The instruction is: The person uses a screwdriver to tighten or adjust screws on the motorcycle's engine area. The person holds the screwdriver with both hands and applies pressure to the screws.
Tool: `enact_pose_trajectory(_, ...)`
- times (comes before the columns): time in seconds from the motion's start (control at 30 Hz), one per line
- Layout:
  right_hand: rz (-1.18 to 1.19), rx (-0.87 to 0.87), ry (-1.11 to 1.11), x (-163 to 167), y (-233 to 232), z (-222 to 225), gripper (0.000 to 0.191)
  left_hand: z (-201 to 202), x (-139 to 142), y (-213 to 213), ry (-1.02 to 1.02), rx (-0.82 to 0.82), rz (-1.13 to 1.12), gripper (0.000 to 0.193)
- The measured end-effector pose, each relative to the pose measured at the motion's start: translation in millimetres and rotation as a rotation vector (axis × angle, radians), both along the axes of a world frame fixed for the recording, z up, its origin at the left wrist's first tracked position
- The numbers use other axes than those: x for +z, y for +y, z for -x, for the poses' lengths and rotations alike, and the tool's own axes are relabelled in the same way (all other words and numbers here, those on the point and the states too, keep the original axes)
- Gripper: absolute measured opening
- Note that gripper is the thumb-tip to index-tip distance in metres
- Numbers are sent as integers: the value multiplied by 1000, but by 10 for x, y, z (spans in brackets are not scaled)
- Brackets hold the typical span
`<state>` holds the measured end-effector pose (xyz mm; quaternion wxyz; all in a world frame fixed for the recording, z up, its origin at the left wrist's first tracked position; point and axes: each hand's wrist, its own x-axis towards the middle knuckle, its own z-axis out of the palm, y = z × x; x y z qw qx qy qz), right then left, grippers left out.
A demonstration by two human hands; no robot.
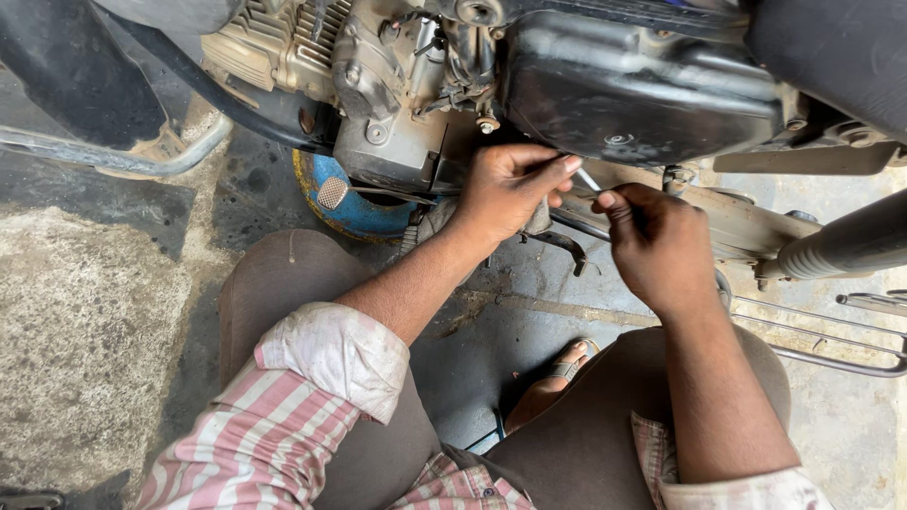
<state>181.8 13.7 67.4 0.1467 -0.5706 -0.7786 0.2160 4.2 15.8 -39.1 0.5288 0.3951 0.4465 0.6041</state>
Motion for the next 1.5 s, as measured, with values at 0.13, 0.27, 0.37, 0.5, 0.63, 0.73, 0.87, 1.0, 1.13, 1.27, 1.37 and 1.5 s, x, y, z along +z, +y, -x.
enact_pose_trajectory(0.13, 7, 21, 20, -18, -1, -2, 27, 6, -4, -2, 33, -5, 26, 27)
enact_pose_trajectory(0.27, -29, 12, 47, -20, -7, -17, 25, 14, -16, 8, 2, -6, -21, 27)
enact_pose_trajectory(0.37, 21, 12, 106, -21, -13, -18, 27, 10, -23, 21, 24, -10, -21, 28)
enact_pose_trajectory(0.5, 6, 2, -6, -29, -2, 1, 29, 8, -27, 31, 0, 1, -35, 28)
enact_pose_trajectory(0.63, 3, 30, 50, -40, 0, 6, 28, 27, -31, 24, 82, 0, 38, 28)
enact_pose_trajectory(0.73, -10, 17, -6, -46, -11, -7, 27, 17, -40, 24, -5, 7, -2, 27)
enact_pose_trajectory(0.87, 8, -11, 109, -52, -18, -6, 26, -6, -63, 30, 10, -3, -6, 25)
enact_pose_trajectory(1.0, -7, 9, 8, -46, -9, 10, 26, -4, -89, 42, -17, -6, -56, 25)
enact_pose_trajectory(1.13, 25, -13, 73, -26, -28, 6, 26, 3, -95, 63, 31, -4, -34, 26)
enact_pose_trajectory(1.27, -56, 15, 1, -14, -47, 7, 25, -1, -77, 64, -3, -4, -65, 26)
enact_pose_trajectory(1.37, 95, -98, 88, -10, -40, 22, 28, 5, -44, 52, 4, -25, -37, 26)
enact_pose_trajectory(1.5, 47, -29, 34, 4, -37, 31, 28, 21, 1, 38, 81, -19, -8, 26)
